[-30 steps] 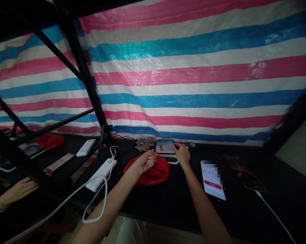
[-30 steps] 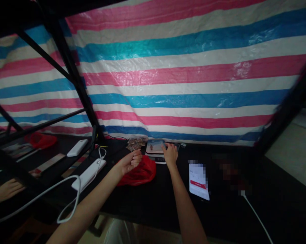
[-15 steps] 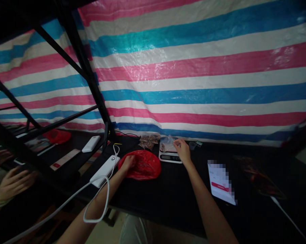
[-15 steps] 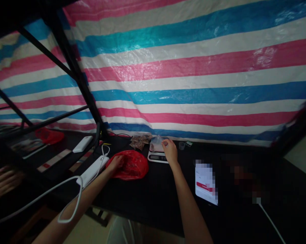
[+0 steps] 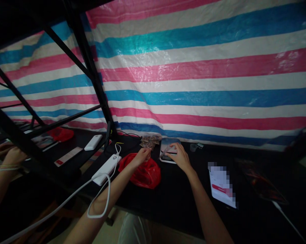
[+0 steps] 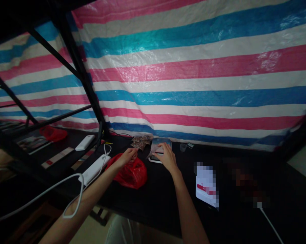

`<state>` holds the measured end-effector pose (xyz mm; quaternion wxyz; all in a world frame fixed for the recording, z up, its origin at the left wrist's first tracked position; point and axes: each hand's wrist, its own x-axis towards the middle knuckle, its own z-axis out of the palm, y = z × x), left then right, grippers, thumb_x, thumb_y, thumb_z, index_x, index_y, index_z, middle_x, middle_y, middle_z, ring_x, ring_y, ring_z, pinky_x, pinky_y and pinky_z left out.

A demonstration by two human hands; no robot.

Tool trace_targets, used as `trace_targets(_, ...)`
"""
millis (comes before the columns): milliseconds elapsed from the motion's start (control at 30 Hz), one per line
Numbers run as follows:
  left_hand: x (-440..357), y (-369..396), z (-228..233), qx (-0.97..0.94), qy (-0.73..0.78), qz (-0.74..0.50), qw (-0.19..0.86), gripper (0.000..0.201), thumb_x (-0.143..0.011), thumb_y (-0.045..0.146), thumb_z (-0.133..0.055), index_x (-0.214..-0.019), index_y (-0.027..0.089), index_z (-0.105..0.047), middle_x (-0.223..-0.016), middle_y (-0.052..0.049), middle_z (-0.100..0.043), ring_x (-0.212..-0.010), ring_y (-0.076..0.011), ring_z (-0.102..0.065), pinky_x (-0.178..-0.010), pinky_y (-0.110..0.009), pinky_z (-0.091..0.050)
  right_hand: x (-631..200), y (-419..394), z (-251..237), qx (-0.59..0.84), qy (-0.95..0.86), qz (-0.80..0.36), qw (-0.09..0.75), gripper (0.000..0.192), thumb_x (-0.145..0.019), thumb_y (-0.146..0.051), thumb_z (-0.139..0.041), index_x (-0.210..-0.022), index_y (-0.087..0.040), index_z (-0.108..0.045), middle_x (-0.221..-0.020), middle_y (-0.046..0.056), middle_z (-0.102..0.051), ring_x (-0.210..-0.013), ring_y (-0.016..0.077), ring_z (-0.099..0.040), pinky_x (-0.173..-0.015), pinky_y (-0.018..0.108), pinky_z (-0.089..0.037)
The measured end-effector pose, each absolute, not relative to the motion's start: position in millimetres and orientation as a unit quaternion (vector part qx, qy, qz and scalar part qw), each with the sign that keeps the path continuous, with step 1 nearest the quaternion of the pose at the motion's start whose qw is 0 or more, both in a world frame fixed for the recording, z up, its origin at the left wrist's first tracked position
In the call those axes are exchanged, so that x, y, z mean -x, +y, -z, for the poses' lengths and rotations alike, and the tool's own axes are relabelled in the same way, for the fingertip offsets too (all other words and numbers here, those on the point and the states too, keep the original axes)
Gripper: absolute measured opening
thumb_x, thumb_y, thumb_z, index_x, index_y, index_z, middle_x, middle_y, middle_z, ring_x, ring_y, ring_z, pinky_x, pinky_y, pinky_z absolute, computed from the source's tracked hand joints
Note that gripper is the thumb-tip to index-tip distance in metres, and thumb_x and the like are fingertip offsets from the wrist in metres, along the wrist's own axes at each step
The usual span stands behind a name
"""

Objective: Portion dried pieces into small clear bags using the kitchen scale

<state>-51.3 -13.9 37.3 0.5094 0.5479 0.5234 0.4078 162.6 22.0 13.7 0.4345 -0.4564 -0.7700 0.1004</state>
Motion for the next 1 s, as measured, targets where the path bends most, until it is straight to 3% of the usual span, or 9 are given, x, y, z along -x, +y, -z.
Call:
trace_targets(133,23,10,-41,-0.612,0.547,-0.376,0.429,0.045,-0.083,0.046,-0.034,-0.048,0.017,-0.035,-0.038,0.006,-0.032,-0.035,-0.0057,-0.029,-0.041,-0.021,-0.021,-160,16,-13,0.458,-0.782,-0.104,0.410,0.034,-0.066,-0.038,-0.064,-0.093,-0.025,-0.050,-0.094,0.002,-0.056,-0.091,0.0210,-0.051,-0.074,0.032,-0.042)
trace_targets(433,4,24,-50,-0.764,0.550,-0.261,0.216,0.040,-0.084,0.031,-0.039,-0.049,0.014,-0.048,-0.046,0.000,-0.043,-0.047,-0.0107,-0.040,-0.053,-0.024,-0.025,-150,8,-17,0.396,-0.815,-0.090,0.414,0.040,-0.062,-0.037,-0.070,-0.094,-0.024,-0.052,-0.095,0.002,-0.058,-0.092,0.0215,-0.051,-0.080,0.035,-0.040)
trace_targets(733,11,26,-57,-0.804,0.508,-0.177,0.254,0.049,-0.084,0.045,-0.034,-0.047,0.014,-0.045,-0.041,0.003,-0.037,-0.042,-0.0082,-0.032,-0.047,-0.023,-0.022,-146,9,-15,0.387,-0.816,-0.100,0.418,0.038,-0.063,-0.034,-0.070,-0.094,-0.020,-0.053,-0.094,0.005,-0.056,-0.095,0.0230,-0.051,-0.081,0.037,-0.041)
trace_targets(1000,9,21,-68,-0.805,0.496,-0.183,0.268,0.039,-0.078,0.038,-0.050,-0.046,0.015,-0.049,-0.040,0.002,-0.039,-0.041,-0.0087,-0.032,-0.047,-0.023,-0.023,-146,7,-17,0.371,-0.824,-0.112,0.413,0.035,-0.064,-0.027,-0.069,-0.094,-0.021,-0.053,-0.096,0.005,-0.055,-0.095,0.0222,-0.050,-0.082,0.036,-0.042)
